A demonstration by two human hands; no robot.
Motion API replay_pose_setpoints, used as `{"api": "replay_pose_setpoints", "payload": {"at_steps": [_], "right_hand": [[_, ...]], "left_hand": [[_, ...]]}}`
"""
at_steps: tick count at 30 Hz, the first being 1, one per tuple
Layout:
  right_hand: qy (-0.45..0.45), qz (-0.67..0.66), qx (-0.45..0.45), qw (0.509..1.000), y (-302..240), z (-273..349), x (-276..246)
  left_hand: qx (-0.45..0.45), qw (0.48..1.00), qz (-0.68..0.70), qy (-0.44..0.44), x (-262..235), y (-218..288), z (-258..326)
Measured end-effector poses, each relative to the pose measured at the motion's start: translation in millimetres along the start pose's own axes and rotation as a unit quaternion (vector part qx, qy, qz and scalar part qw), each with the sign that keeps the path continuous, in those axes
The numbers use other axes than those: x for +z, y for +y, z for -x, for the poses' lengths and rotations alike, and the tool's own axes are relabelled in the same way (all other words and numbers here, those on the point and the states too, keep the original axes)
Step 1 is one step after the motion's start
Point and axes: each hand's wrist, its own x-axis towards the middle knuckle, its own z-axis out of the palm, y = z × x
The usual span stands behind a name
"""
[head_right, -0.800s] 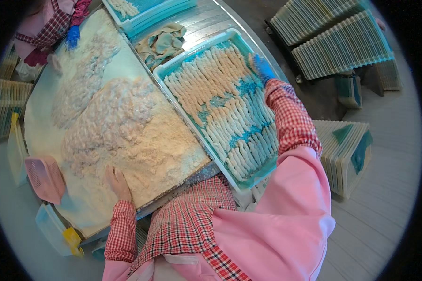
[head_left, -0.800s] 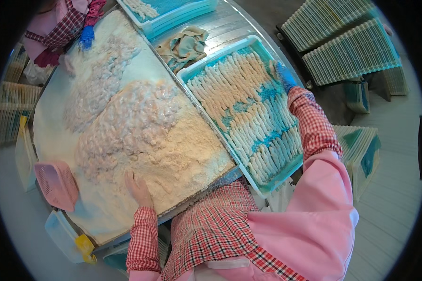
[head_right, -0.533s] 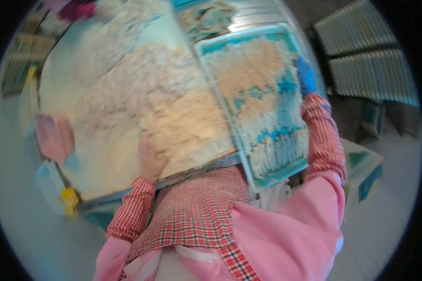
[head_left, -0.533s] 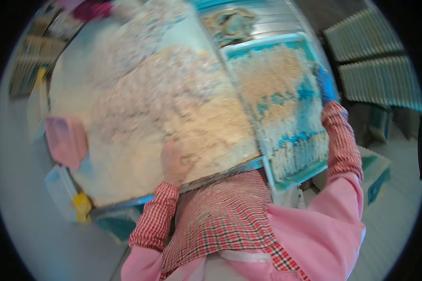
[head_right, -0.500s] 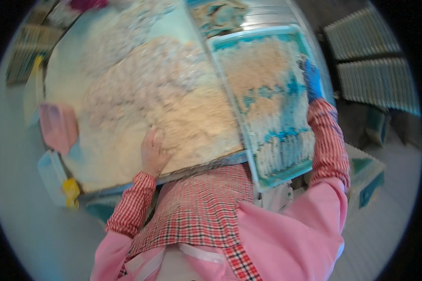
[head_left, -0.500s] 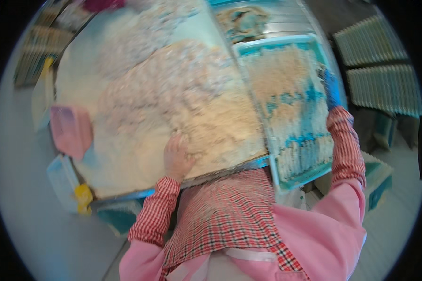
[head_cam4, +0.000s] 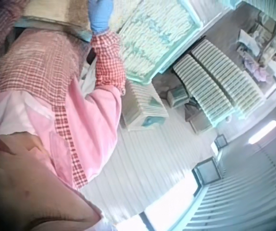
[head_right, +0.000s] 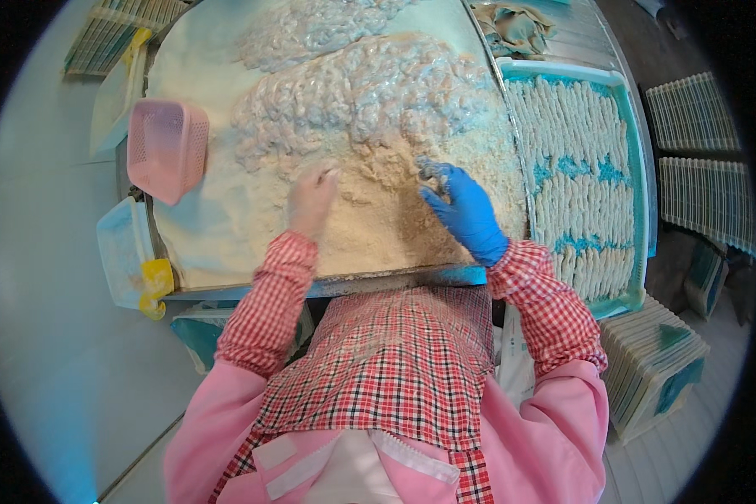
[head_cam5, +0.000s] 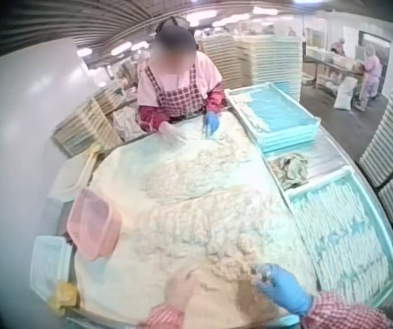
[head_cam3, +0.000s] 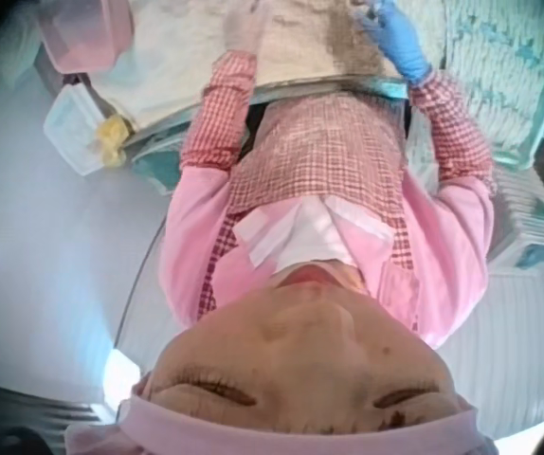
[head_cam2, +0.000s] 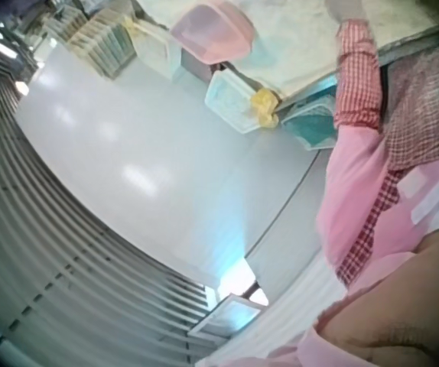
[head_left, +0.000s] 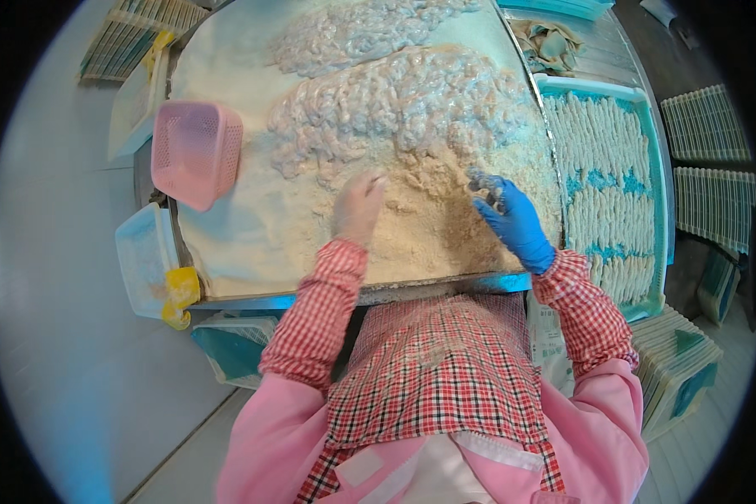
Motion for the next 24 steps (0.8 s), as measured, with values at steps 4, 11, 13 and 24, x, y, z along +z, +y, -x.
{"api": "replay_pose_setpoints", "payload": {"at_steps": [4, 11, 13, 24], "right_hand": [[-0.011, 0.125, -0.067, 0.99, -36, 2, 39], [-0.049, 0.291, -0.059, 0.954, -38, -12, 83], [-0.048, 0.343, -0.118, 0.93, -45, -20, 114], [-0.078, -0.22, 0.201, 0.951, -31, -24, 106]], "left_hand": [[0.134, 0.984, -0.069, 0.091, 37, -22, -3], [-0.052, 0.996, 0.069, -0.026, -19, -72, 5], [0.048, 0.986, -0.065, 0.144, -28, -90, 3], [0.099, 0.986, -0.093, 0.096, -3, -90, 9]]}}
